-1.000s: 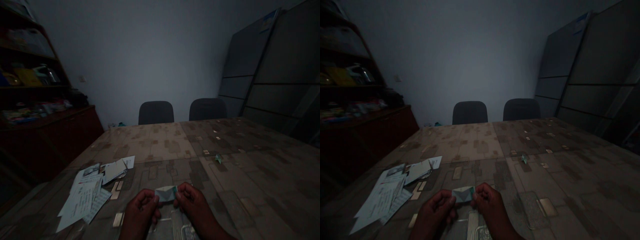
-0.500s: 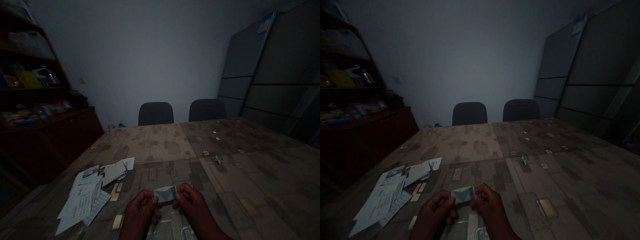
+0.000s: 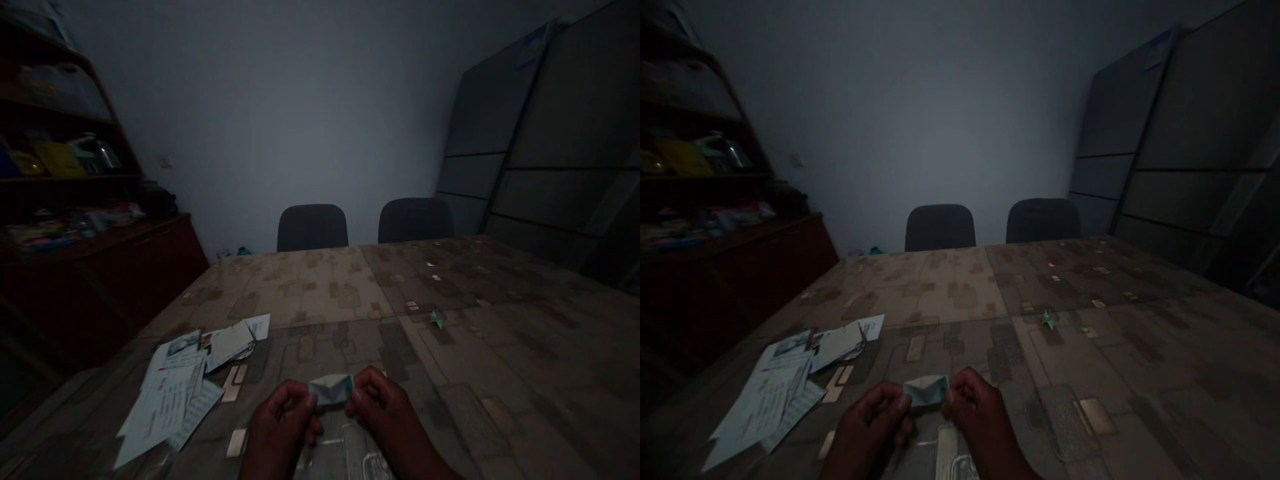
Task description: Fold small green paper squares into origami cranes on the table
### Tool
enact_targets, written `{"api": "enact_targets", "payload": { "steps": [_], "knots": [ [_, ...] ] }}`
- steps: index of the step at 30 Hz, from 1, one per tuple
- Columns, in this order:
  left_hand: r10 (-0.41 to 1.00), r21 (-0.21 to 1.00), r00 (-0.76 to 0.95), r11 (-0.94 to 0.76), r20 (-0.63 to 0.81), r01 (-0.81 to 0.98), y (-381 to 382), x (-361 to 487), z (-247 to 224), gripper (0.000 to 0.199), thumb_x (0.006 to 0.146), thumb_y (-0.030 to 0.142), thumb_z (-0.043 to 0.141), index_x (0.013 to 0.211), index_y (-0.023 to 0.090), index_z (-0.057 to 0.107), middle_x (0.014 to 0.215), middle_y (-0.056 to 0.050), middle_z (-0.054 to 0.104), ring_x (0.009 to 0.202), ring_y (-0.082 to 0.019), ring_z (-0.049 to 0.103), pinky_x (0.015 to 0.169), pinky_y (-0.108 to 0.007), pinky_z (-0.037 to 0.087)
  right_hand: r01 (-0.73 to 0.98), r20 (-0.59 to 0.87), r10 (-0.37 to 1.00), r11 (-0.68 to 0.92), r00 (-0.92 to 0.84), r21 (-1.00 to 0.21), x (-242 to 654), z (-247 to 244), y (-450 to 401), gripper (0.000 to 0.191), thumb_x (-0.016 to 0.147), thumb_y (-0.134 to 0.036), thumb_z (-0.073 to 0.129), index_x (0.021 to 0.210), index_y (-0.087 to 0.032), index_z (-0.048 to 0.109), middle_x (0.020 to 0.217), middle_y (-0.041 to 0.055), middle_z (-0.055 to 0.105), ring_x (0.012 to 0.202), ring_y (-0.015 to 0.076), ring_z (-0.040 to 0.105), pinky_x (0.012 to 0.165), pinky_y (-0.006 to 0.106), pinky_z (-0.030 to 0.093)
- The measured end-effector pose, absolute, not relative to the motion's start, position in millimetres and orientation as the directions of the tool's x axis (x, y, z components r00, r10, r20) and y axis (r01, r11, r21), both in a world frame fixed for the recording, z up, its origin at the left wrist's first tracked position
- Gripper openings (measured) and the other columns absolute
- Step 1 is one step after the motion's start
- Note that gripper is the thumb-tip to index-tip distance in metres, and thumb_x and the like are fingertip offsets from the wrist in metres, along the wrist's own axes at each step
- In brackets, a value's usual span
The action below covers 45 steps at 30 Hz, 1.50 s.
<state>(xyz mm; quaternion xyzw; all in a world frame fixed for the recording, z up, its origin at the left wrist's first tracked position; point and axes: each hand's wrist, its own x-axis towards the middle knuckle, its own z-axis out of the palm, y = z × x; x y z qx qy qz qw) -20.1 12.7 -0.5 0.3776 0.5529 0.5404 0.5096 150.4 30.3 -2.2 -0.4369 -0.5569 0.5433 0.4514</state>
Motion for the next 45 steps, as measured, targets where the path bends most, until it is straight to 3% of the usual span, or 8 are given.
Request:
{"api": "enact_targets", "payload": {
  "steps": [6, 28, 37, 45],
  "knots": [
    [0.966, 0.987, -0.219, 0.117, -0.138, -0.108, 10.6, -19.4, -0.3, 0.028, 0.061, 0.041, 0.08, 0.066, 0.016, 0.066, 0.046, 0.001, 0.066, 0.042, -0.01, 0.053, 0.044, -0.017, 0.039, 0.08, 0.08, 0.979, 0.096, -0.189, -0.992, 151.8, -2.2, 29.6, 0.017, 0.08, -0.031, 0.059, 0.07, -0.017, 0.056, 0.066, -0.0026, 0.05, 0.064, 0.0144, 0.046, 0.059, 0.024, 0.033],
    [0.969, 0.994, -0.222, 0.091, -0.103, -0.064, 9.1, -16.0, 1.1, 0.014, 0.061, 0.029, 0.075, 0.06, 0.018, 0.066, 0.047, 0.002, 0.064, 0.044, -0.011, 0.053, 0.043, -0.018, 0.04, 0.128, 0.053, 0.986, 0.074, -0.16, -0.989, 150.4, -1.5, 27.6, 0.013, 0.075, -0.027, 0.062, 0.07, -0.016, 0.064, 0.066, 0.0003, 0.059, 0.065, 0.0163, 0.053, 0.059, 0.024, 0.038],
    [0.978, 0.997, -0.196, 0.057, -0.065, -0.046, 7.0, -12.8, 8.6, 0.01, 0.061, 0.025, 0.074, 0.059, 0.017, 0.068, 0.05, 0.002, 0.064, 0.049, -0.012, 0.056, 0.046, -0.017, 0.04, 0.149, 0.137, 0.97, 0.168, -0.202, -0.974, 150.5, -10.4, 29.2, 0.01, 0.077, -0.024, 0.063, 0.075, -0.016, 0.068, 0.069, 0.0006, 0.061, 0.066, 0.0158, 0.055, 0.061, 0.024, 0.039],
    [0.98, 0.985, -0.171, 0.075, -0.101, -0.153, 7.0, -9.9, 6.9, 0.016, 0.059, 0.026, 0.078, 0.061, 0.017, 0.065, 0.051, 0.003, 0.062, 0.048, -0.013, 0.058, 0.045, -0.02, 0.045, 0.148, 0.156, 0.965, 0.189, -0.209, -0.971, 148.7, -6.9, 28.0, 0.008, 0.077, -0.022, 0.064, 0.073, -0.016, 0.067, 0.067, -0.001, 0.058, 0.064, 0.0146, 0.053, 0.06, 0.023, 0.039]
  ]
}}
